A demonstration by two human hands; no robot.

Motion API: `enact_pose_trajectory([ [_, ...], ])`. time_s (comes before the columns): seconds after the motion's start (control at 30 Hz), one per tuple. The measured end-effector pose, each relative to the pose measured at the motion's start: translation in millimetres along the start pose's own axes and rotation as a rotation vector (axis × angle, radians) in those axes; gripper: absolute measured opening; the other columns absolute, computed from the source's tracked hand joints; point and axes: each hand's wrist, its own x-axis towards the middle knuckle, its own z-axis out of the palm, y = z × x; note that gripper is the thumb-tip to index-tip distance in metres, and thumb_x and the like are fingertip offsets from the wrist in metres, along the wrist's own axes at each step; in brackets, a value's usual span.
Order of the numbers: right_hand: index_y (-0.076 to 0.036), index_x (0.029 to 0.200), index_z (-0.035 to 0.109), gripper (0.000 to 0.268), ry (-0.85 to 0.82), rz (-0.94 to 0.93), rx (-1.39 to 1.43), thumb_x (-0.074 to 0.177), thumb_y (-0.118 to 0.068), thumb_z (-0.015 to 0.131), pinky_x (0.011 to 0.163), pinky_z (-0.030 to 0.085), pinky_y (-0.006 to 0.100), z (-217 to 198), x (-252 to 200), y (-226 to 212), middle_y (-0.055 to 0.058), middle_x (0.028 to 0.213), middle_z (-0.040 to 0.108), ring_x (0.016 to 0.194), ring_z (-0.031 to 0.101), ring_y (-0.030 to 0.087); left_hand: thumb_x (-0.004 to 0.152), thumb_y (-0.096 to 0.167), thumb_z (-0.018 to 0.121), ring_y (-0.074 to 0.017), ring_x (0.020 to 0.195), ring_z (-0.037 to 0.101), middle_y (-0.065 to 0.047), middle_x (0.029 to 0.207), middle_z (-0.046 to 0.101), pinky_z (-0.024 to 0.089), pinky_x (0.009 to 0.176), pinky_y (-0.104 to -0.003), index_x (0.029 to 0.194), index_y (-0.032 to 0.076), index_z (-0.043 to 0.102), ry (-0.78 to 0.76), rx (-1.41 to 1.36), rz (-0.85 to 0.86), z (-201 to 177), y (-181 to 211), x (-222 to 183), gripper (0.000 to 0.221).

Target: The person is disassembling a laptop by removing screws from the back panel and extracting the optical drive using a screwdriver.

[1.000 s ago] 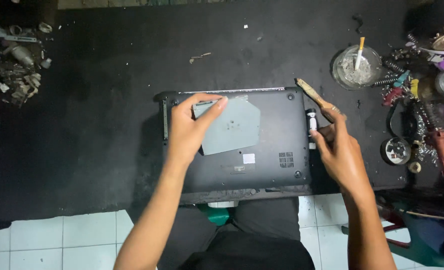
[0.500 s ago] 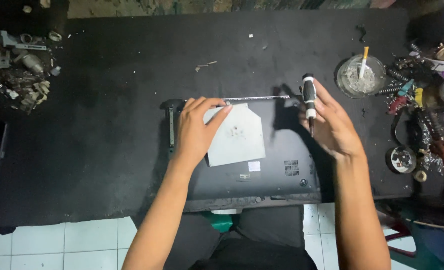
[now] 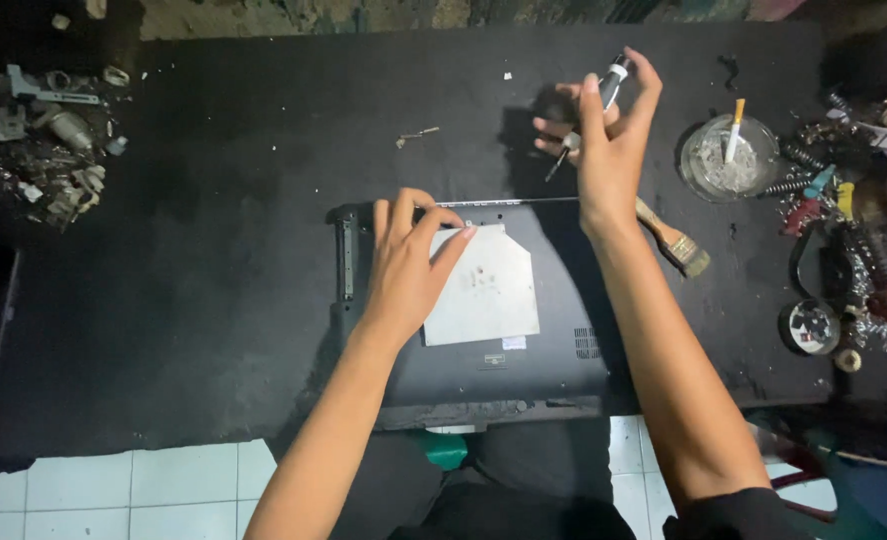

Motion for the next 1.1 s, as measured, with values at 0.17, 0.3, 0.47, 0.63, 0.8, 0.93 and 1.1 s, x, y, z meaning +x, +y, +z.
enact_pose_trajectory([
  [0.17, -0.019, 0.129, 0.030, 0.038, 0.147, -0.164, -0.139, 0.110, -0.029, 0.062, 0.037, 0.039, 0.028, 10.1, 0.6, 7.8, 0.003, 0.056, 0.044, 0.039, 0.041, 0.014, 0.099, 0.027, 0.069, -0.0278, 0.099, 0.046, -0.005, 0.105, 0.054, 0.045, 0.088, -0.043, 0.099, 0.011, 0.069, -0.052, -0.009, -0.013, -1.4, -1.1, 0.9, 0.016],
  [0.3, -0.019, 0.141, 0.028, 0.043, 0.108, -0.251, -0.248, 0.114, -0.021, 0.061, 0.049, 0.050, 0.027, 3.4, 4.4, 19.1, 0.008, 0.068, 0.060, 0.049, 0.062, 0.018, 0.097, 0.027, 0.072, -0.0274, 0.097, 0.048, -0.006, 0.100, 0.053, 0.045, 0.086, -0.042, 0.098, 0.012, 0.071, -0.027, -0.014, -0.009, 1.1, -5.5, 4.1, 0.016],
  [0.47, -0.018, 0.124, 0.033, 0.034, 0.173, -0.161, -0.443, 0.107, -0.023, 0.062, 0.057, 0.050, 0.028, 7.2, 4.9, 10.9, 0.003, 0.068, 0.058, 0.048, 0.059, 0.015, 0.100, 0.025, 0.068, -0.0276, 0.099, 0.049, -0.006, 0.101, 0.053, 0.046, 0.087, -0.042, 0.099, 0.013, 0.072, -0.055, -0.018, -0.062, 0.3, -4.8, 6.0, 0.013],
  [0.63, -0.020, 0.122, 0.034, 0.032, 0.164, -0.130, -0.499, 0.106, -0.019, 0.062, 0.058, 0.051, 0.030, 7.3, 5.5, 10.6, 0.002, 0.068, 0.055, 0.047, 0.057, 0.016, 0.098, 0.025, 0.070, -0.0265, 0.102, 0.052, -0.006, 0.103, 0.052, 0.048, 0.087, -0.042, 0.098, 0.012, 0.071, -0.051, -0.034, -0.090, -0.2, -5.7, 6.4, 0.012],
  [0.8, -0.020, 0.121, 0.034, 0.033, 0.172, -0.132, -0.472, 0.106, -0.021, 0.063, 0.055, 0.052, 0.029, 6.7, 6.5, 9.7, 0.002, 0.068, 0.054, 0.047, 0.054, 0.016, 0.099, 0.022, 0.069, -0.0255, 0.101, 0.052, -0.005, 0.101, 0.056, 0.048, 0.088, -0.041, 0.101, 0.011, 0.074, -0.071, -0.064, -0.097, -3.1, -4.4, 7.8, 0.012],
  [0.93, -0.019, 0.123, 0.034, 0.034, 0.122, -0.082, -0.490, 0.106, -0.021, 0.063, 0.060, 0.051, 0.030, 6.5, 6.2, 8.1, 0.000, 0.067, 0.048, 0.049, 0.054, 0.016, 0.098, 0.022, 0.071, -0.0262, 0.101, 0.053, -0.007, 0.101, 0.056, 0.048, 0.085, -0.041, 0.098, 0.009, 0.073, -0.065, -0.041, -0.082, -0.9, -7.8, 8.4, 0.013],
  [1.1, -0.018, 0.125, 0.034, 0.033, 0.127, -0.178, -0.442, 0.109, -0.024, 0.062, 0.053, 0.054, 0.028, 6.6, 4.1, 8.6, 0.002, 0.067, 0.053, 0.050, 0.053, 0.014, 0.098, 0.029, 0.069, -0.0249, 0.103, 0.055, -0.005, 0.103, 0.061, 0.048, 0.085, -0.040, 0.097, 0.010, 0.065, -0.086, -0.078, -0.174, -4.7, -4.6, 9.0, 0.020],
])
